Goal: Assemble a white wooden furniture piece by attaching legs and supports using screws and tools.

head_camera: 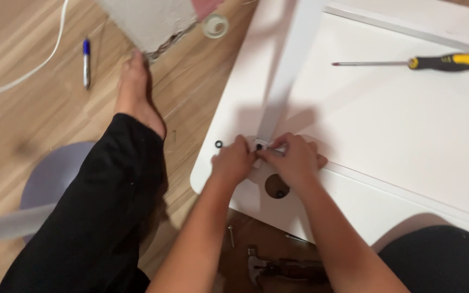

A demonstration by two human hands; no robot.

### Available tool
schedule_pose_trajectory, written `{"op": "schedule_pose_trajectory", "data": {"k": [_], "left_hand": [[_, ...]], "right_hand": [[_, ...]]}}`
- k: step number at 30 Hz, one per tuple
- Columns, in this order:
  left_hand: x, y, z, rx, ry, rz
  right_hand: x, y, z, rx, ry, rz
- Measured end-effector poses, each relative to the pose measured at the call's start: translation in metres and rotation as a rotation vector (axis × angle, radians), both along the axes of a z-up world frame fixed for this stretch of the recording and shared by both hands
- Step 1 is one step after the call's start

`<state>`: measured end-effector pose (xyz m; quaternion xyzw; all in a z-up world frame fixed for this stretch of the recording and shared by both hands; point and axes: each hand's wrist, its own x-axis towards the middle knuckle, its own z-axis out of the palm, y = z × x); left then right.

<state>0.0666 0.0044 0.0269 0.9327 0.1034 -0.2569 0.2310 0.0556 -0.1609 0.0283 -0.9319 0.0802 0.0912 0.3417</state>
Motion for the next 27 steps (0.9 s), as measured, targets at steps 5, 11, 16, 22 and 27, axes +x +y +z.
{"op": "schedule_pose_trajectory", "data": {"k": [5, 11, 16, 22, 27], "left_hand": [[-0.003, 0.026, -0.005, -0.395, -0.122, 0.021], [-0.002, 0.03, -0.002, -0.783, -0.219, 0.009], [-0.026, 0.001, -0.009, -0.783, -0.435, 0.101], [-0.038, -0.009, -0.023, -0.591, -0.813, 0.157], [-0.038, -0.01, -0.028, -0.507, -0.905, 0.105]], "right_hand": [[0.013, -0.007, 0.015, 0.019, 0.14, 0.067], [0.018, -0.008, 0.003, -0.004, 0.262, 0.057], [0.014, -0.007, 0.003, 0.11, 0.234, 0.012], [0.009, -0.004, 0.007, 0.15, 0.177, 0.006], [0.016, -0.009, 0.003, 0.145, 0.249, -0.024]]}}
